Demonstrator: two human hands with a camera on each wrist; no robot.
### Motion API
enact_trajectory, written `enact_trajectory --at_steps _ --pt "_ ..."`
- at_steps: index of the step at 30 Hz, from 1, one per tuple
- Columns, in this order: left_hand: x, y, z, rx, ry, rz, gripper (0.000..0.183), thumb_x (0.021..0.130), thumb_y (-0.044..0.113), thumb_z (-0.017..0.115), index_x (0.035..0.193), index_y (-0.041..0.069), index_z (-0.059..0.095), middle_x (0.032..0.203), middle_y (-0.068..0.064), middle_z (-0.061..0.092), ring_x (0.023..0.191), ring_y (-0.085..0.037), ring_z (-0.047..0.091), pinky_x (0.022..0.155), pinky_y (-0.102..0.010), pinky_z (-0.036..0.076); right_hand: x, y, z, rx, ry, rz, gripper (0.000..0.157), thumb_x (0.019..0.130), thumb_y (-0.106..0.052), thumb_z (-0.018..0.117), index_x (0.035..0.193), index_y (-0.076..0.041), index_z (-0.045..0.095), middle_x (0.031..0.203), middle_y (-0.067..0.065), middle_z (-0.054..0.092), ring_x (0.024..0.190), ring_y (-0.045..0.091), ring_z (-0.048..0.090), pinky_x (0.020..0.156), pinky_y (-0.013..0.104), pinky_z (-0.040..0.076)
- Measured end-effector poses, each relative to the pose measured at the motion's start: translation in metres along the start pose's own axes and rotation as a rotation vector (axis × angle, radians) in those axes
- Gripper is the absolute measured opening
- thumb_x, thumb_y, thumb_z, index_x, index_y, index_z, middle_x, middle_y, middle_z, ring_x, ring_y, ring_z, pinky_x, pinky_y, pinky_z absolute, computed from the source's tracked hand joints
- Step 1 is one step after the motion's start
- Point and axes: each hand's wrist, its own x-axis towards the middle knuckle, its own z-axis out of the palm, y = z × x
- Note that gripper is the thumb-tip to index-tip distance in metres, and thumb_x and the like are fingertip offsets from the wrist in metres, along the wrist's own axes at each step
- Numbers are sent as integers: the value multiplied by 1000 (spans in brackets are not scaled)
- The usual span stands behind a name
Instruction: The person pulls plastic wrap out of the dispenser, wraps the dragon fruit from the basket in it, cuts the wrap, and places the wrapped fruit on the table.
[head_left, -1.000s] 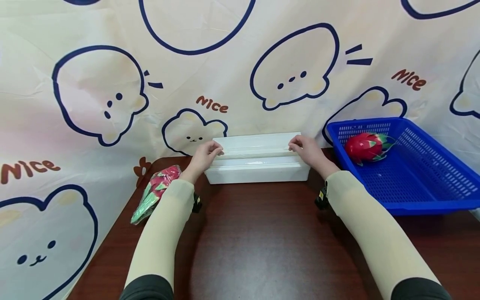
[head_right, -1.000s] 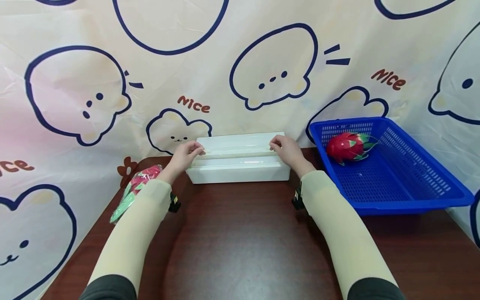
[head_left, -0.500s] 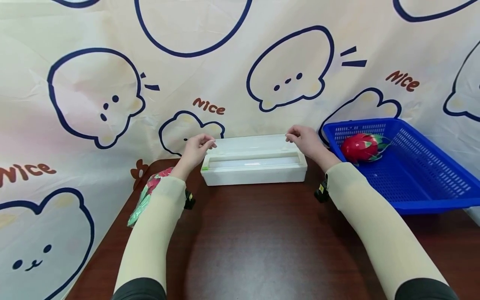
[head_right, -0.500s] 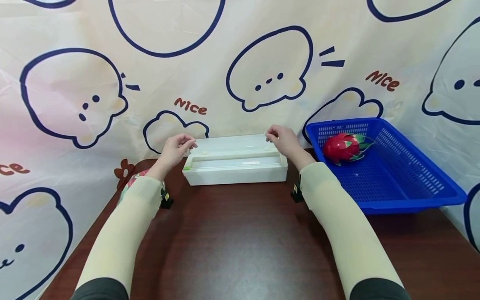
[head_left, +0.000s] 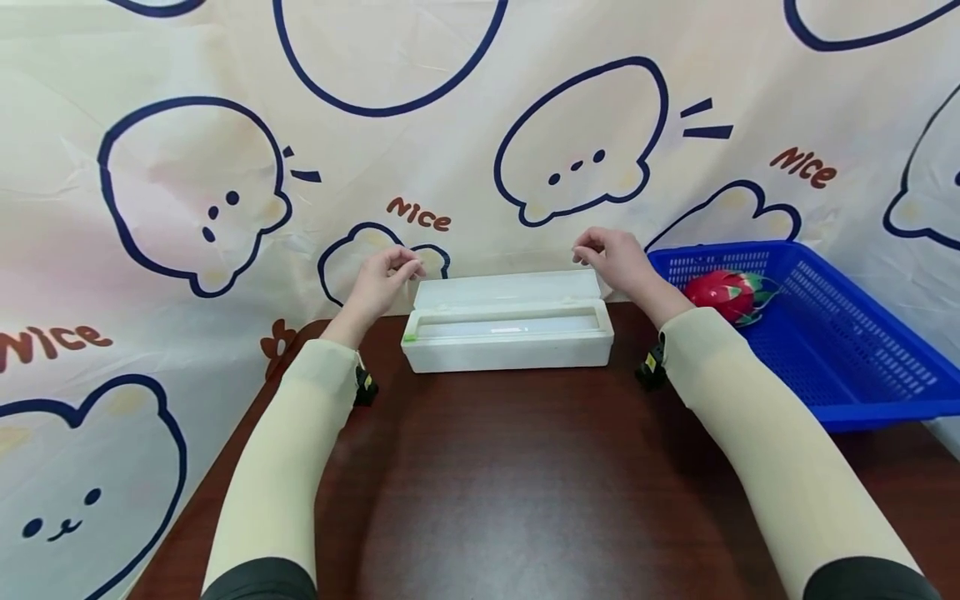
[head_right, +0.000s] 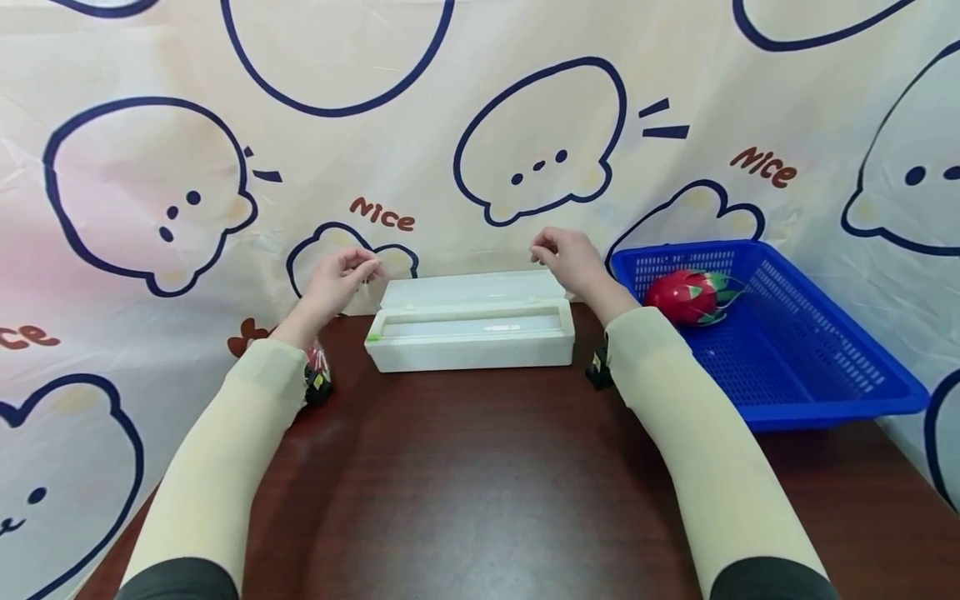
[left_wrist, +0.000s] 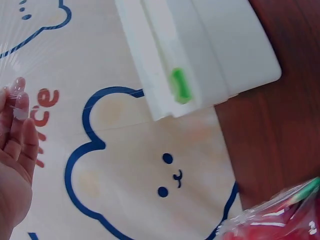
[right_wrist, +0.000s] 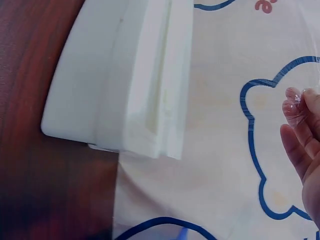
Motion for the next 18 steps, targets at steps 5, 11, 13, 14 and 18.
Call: enact_trajectory --at_steps 5,11,13,14,18 --pt "2 9 -8 13 6 38 20 100 19 56 106 1 64 99 -12 71 94 -26 61 88 -41 45 3 -8 -9 -16 10 -15 16 101 -14 54 105 -2 64 100 17 67 94 28 60 88 45 46" --pt "2 24 -18 5 41 90 17 100 16 56 103 2 65 96 -12 71 90 -20 59 74 -30 43 7 -17 -19 -38 33 -53 17 101 -15 54 104 -2 64 100 16 68 94 29 61 85 44 47" --pt "2 29 -20 13 62 104 16 99 15 57 101 2 66 94 -12 71 89 -20 59 75 -30 42 8 -20 -22 -45 41 -58 18 101 -16 54 105 -2 64 100 16 68 94 29 61 83 43 46" --pt "2 31 -22 19 69 106 17 99 16 58 101 1 66 94 -13 71 90 -20 58 76 -31 42 8 -21 -24 -48 46 -59 19 101 -17 54 106 -2 64 101 16 68 94 29 61 83 43 46" --pt "5 38 -26 45 77 101 19 99 20 59 102 3 66 96 -13 71 96 -20 58 83 -35 40 8 -26 -30 -56 64 -75 20 101 -17 54 107 -1 63 101 17 68 95 29 60 82 42 45"
